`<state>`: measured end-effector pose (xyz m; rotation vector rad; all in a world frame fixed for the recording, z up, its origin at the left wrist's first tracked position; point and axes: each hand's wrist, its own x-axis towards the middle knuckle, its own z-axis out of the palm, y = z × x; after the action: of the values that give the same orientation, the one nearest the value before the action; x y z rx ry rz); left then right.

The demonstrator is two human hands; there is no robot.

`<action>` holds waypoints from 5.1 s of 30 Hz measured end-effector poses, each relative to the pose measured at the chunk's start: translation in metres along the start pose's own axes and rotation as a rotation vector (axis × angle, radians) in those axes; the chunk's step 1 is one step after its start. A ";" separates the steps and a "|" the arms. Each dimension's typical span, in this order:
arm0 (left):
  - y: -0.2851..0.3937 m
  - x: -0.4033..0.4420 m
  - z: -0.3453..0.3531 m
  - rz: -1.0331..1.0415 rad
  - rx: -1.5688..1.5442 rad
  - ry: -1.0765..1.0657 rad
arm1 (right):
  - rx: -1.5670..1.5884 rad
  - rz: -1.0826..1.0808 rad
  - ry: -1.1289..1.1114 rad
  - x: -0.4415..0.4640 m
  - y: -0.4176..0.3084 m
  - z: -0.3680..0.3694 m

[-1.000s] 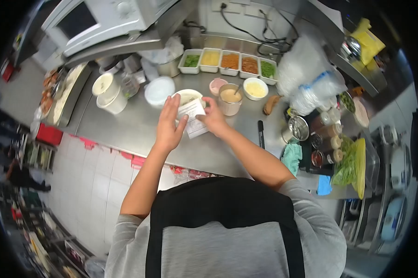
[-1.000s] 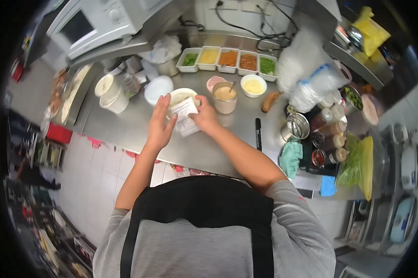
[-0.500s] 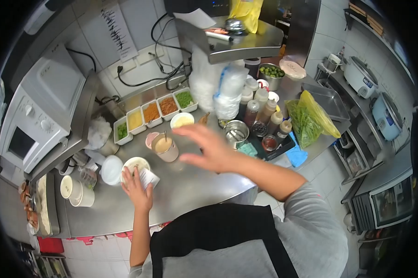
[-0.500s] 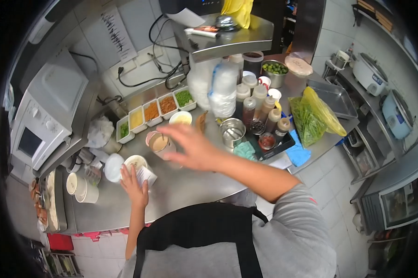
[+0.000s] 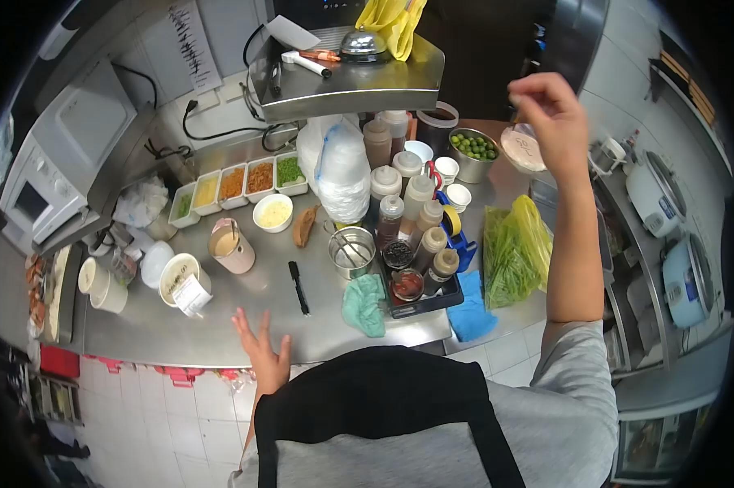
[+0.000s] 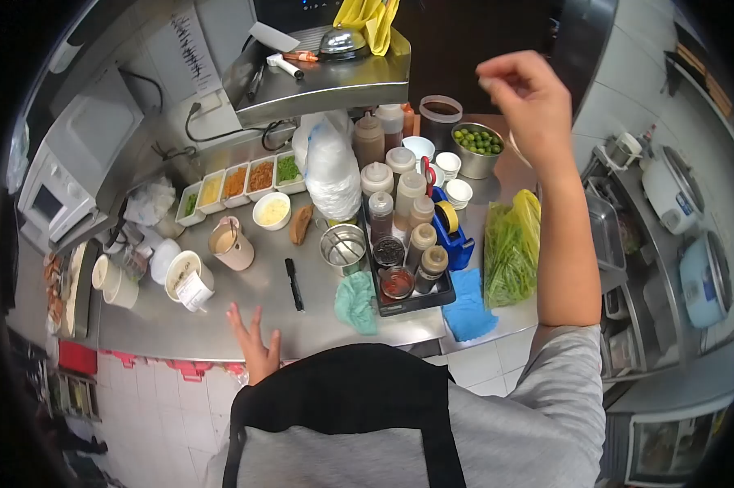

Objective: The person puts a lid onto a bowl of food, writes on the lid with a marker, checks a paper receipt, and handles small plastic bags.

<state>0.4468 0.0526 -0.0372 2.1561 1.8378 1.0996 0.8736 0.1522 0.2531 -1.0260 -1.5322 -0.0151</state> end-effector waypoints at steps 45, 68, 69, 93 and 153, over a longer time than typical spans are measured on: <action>0.088 0.105 -0.084 0.776 -0.368 0.482 | 1.632 0.138 -0.398 -0.081 -0.079 0.115; 0.184 0.040 -0.074 -0.117 -1.296 -0.207 | 1.317 0.488 -0.823 -0.132 -0.047 0.119; 0.190 0.040 -0.064 -0.194 -1.006 -0.132 | 1.430 0.595 -0.880 -0.135 -0.041 0.106; 0.342 0.013 0.060 -0.064 -0.076 0.412 | 0.302 -0.261 -0.801 -0.159 0.081 -0.031; 0.295 -0.003 0.064 -0.577 0.088 -0.336 | -0.890 0.132 -1.229 0.036 0.512 0.013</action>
<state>0.7254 -0.0055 0.0649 1.5478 2.1509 0.5080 1.1718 0.4911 0.0092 -2.0548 -2.6598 0.0385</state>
